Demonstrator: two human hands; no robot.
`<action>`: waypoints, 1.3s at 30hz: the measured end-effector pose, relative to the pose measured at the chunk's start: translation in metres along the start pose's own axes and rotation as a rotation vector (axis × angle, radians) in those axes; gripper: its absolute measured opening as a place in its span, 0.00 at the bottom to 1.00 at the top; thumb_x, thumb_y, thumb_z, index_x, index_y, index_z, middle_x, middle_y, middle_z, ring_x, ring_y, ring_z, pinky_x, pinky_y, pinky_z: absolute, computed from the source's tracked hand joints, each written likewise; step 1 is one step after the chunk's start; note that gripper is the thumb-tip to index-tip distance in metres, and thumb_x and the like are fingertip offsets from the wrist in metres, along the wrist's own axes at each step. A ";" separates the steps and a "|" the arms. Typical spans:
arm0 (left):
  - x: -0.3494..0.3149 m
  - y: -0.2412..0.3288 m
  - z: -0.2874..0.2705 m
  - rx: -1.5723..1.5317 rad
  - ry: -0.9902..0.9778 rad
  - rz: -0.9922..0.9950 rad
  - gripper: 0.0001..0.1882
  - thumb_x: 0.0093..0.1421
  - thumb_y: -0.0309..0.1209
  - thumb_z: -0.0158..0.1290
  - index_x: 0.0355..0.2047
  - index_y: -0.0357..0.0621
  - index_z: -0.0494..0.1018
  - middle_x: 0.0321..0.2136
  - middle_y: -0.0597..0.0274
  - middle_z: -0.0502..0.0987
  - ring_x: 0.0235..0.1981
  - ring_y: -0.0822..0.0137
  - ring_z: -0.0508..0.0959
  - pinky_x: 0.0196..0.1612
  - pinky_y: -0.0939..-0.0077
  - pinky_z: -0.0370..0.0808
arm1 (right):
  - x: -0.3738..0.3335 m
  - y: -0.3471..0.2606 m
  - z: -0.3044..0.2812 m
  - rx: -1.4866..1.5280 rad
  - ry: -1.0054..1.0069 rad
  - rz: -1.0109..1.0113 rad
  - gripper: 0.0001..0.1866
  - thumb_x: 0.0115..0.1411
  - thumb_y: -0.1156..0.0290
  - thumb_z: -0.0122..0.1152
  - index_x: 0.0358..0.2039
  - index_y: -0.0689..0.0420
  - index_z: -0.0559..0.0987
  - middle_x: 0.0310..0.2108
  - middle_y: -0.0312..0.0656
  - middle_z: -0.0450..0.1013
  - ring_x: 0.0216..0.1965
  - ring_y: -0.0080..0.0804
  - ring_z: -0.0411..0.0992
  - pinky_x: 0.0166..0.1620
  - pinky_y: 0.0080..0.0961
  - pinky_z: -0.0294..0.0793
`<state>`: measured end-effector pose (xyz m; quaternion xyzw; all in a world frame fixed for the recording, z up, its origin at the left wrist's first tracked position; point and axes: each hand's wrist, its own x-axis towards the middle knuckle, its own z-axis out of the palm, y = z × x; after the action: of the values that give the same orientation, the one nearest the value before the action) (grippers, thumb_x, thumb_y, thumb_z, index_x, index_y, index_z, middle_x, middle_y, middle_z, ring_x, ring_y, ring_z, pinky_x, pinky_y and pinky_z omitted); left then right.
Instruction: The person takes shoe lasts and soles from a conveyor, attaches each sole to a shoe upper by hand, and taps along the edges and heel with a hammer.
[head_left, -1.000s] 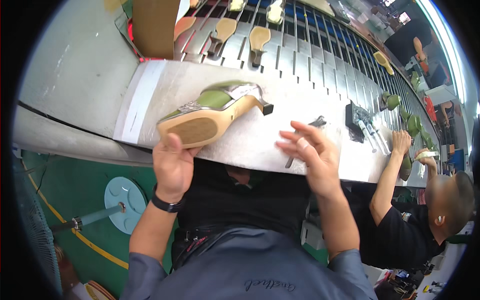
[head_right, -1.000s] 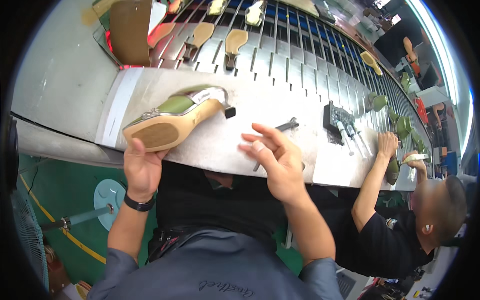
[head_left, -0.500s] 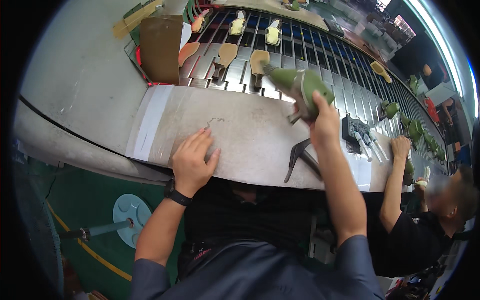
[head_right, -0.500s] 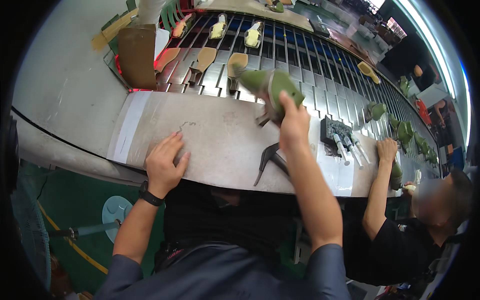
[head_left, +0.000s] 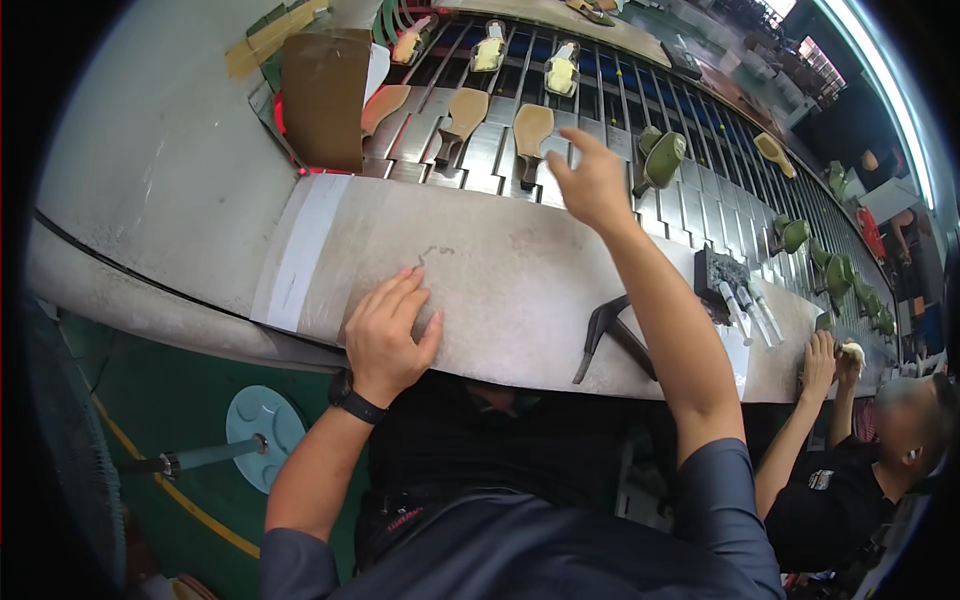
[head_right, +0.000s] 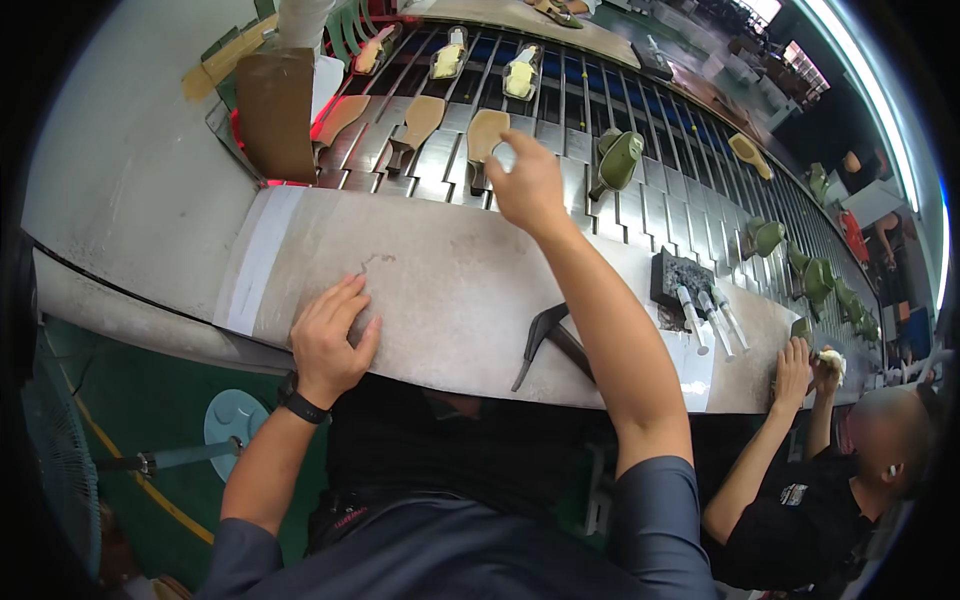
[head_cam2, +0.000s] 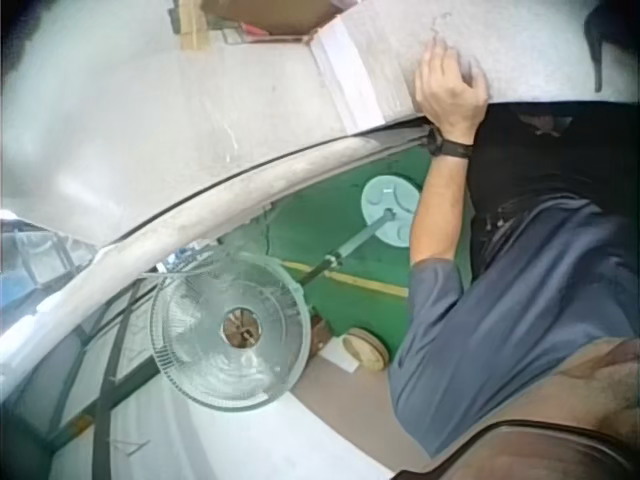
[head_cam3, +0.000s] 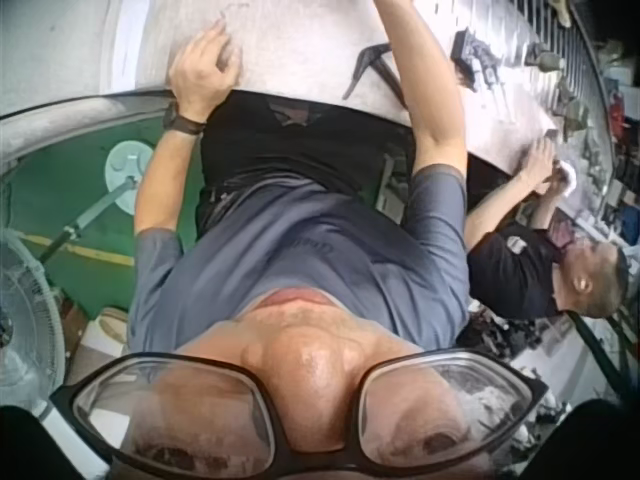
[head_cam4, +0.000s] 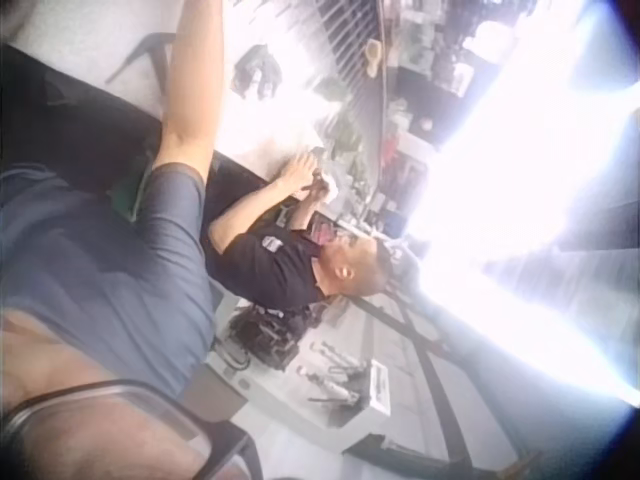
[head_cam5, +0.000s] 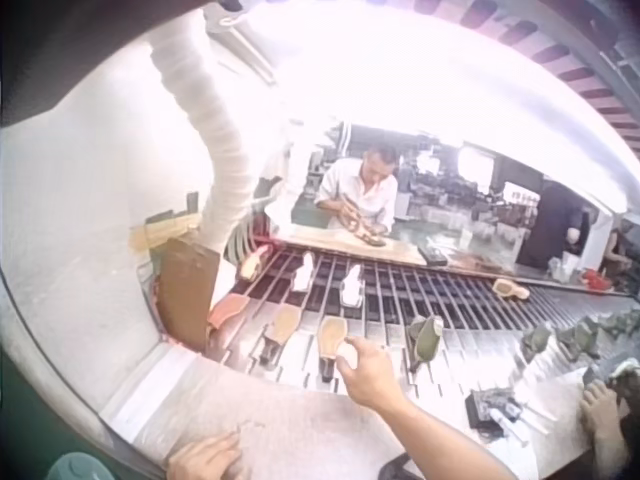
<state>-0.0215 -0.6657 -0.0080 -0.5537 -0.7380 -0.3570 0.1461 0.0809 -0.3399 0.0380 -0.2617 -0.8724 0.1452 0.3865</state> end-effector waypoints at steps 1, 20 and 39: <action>0.000 0.000 0.002 -0.008 -0.001 0.005 0.13 0.54 0.30 0.64 0.39 0.37 0.82 0.50 0.51 0.84 0.55 0.50 0.82 0.54 0.58 0.78 | 0.005 -0.003 0.012 -0.074 -0.124 0.117 0.23 0.64 0.60 0.64 0.54 0.62 0.81 0.49 0.56 0.81 0.52 0.54 0.79 0.56 0.42 0.77; 0.144 -0.004 0.056 -0.328 -0.172 -0.005 0.21 0.62 0.34 0.64 0.52 0.35 0.78 0.51 0.47 0.82 0.52 0.52 0.83 0.55 0.63 0.78 | -0.075 -0.016 -0.040 0.088 -0.047 0.120 0.07 0.59 0.70 0.70 0.37 0.54 0.86 0.27 0.45 0.81 0.27 0.46 0.80 0.33 0.39 0.79; 0.471 -0.015 0.426 0.069 -0.165 -0.584 0.63 0.45 0.55 0.75 0.69 0.27 0.55 0.65 0.32 0.65 0.65 0.41 0.70 0.68 0.54 0.69 | -0.069 0.001 -0.034 0.214 -0.152 0.148 0.11 0.53 0.71 0.73 0.38 0.57 0.85 0.35 0.38 0.81 0.31 0.37 0.79 0.36 0.33 0.77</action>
<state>-0.1210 -0.0381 -0.0252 -0.3397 -0.8871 -0.3126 -0.0044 0.1462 -0.3764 0.0188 -0.2708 -0.8570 0.2847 0.3334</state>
